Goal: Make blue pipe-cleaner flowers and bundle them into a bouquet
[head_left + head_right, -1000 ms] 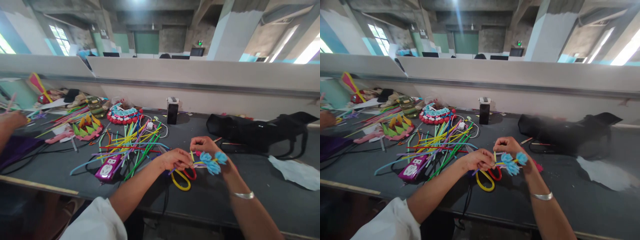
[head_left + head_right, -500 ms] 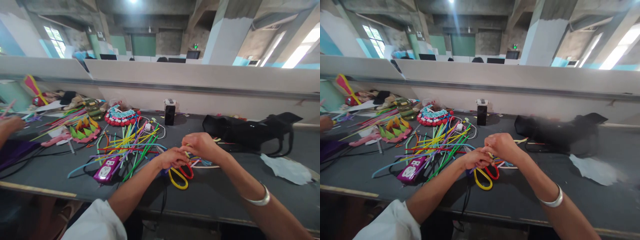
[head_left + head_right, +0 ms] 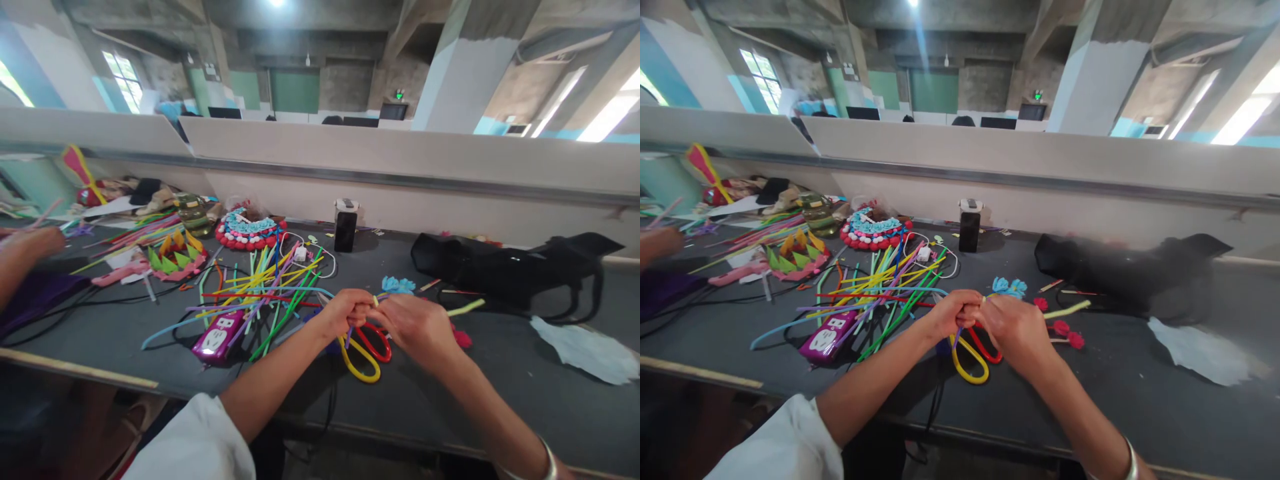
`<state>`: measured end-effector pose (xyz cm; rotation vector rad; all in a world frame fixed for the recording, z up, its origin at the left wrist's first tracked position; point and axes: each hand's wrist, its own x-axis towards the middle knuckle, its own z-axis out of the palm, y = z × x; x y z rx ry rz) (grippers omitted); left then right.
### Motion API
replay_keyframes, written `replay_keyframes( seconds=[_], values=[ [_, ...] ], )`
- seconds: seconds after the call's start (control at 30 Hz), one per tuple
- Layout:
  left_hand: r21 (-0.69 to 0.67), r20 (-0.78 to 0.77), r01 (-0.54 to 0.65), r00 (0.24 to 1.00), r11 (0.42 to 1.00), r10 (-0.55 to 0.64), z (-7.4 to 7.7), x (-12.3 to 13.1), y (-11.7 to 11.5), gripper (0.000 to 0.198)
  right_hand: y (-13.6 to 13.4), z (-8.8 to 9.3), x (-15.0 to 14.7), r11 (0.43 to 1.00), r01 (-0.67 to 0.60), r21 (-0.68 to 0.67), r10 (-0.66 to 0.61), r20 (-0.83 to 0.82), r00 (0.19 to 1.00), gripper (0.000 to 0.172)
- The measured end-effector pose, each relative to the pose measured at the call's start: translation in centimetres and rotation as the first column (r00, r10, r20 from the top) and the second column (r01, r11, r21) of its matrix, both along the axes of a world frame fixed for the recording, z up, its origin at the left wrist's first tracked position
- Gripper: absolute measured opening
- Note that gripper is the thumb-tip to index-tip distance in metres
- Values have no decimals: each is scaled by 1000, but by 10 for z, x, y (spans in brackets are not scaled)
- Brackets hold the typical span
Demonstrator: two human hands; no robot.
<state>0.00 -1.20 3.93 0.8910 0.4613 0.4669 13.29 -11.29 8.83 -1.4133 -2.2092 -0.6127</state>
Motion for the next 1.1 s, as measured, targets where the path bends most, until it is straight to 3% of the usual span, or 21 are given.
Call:
replay_keyframes(
  seconds=[0.2, 0.4, 0.63, 0.8, 0.93, 1.1],
  values=[
    [-32, 67, -23, 997, 999, 25, 1, -1, 4, 12, -15, -39, -1, 996, 93, -6, -89, -353, 931, 24],
    [-45, 189, -61, 980, 997, 69, 4, -1, 3, 9, -14, -48, -9, 978, 163, -133, -210, -682, 700, 36],
    [-75, 331, -89, 937, 993, 109, 5, 0, -6, 10, -15, -52, -13, 966, 210, -151, -247, -784, 570, 36],
    [-98, 369, -82, 923, 992, 113, 8, 0, -11, 13, -13, -55, -12, 976, 162, -143, -206, -841, 501, 35],
    [-130, 377, -14, 924, 991, 62, 10, -1, -16, 12, -9, -59, -7, 976, 140, -165, -211, -870, 444, 37],
    [-148, 352, 128, 933, 981, -69, 7, 0, -18, 15, 1, -70, 12, 991, 85, -104, -130, -896, 424, 22]
  ],
)
